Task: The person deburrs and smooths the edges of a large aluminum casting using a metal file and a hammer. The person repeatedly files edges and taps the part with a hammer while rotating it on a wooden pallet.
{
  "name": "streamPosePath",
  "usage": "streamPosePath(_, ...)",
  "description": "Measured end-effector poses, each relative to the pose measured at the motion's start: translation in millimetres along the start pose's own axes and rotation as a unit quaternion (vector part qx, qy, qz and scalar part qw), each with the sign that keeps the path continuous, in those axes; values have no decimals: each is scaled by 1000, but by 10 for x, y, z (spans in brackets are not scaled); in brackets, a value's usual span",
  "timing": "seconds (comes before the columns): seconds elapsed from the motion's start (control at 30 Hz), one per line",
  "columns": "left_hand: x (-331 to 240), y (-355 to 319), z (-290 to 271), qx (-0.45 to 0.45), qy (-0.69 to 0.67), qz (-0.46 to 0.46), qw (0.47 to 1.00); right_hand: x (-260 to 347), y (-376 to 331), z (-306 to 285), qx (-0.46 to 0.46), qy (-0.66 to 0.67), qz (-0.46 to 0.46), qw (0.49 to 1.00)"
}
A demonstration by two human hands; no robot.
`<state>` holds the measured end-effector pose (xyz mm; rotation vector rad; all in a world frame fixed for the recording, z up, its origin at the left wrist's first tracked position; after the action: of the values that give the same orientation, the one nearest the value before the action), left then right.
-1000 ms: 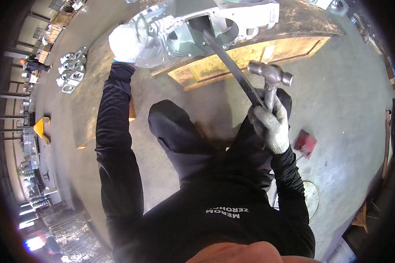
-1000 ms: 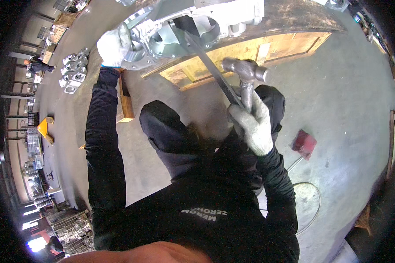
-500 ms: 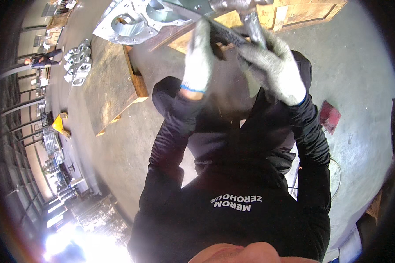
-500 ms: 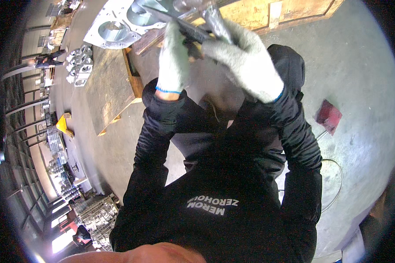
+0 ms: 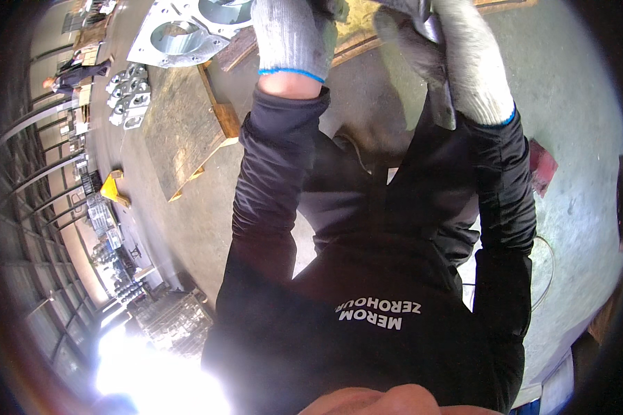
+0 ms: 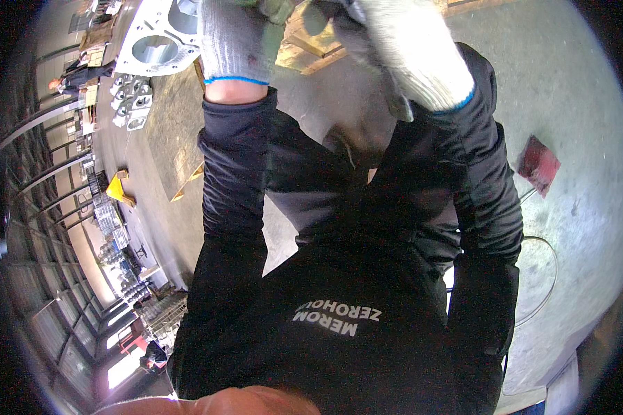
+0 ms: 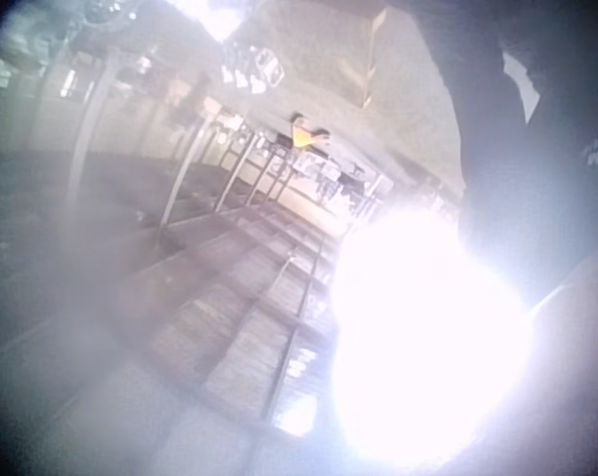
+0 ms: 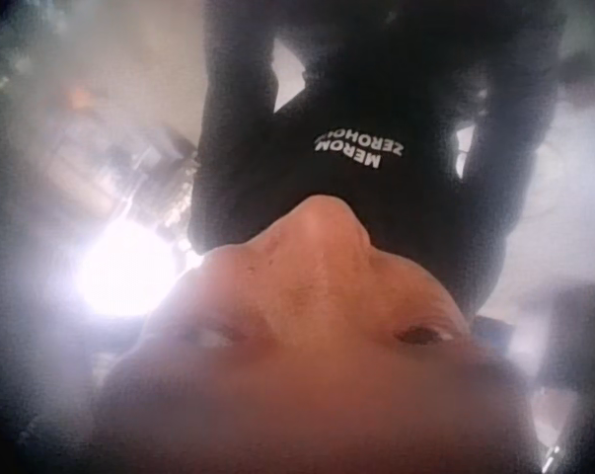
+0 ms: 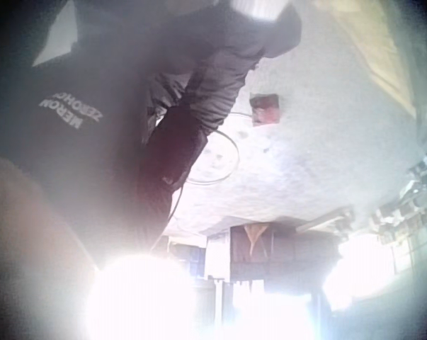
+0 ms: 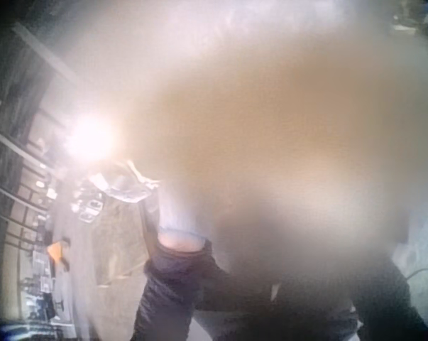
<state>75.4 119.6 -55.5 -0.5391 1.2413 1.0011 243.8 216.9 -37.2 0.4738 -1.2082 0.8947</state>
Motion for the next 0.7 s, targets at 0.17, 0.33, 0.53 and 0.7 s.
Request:
streamPosePath(0.17,-22,67,3,-8,-11,-5,1000,33,-203,-141,-78,49,11,996)
streamPosePath(0.33,-24,106,39,-12,-35,-7,999,127,-519,-320,-140,103,-4,985)
streamPosePath(0.53,-61,142,127,-8,-71,-10,997,146,-806,-505,-33,218,-69,973)
streamPosePath(0.7,-138,151,247,-5,-109,-7,994,302,-910,-488,81,339,-216,912)
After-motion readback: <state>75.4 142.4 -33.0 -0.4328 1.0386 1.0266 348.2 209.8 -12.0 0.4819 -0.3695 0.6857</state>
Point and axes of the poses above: each hand's wrist, its own y-axis towards the middle knuckle, its own z-axis out of the palm, x = y × z, the point moved 3 cm from there along y, towards the middle knuckle, and after that the axes turned 12 degrees about z, right-handed, at the moved point
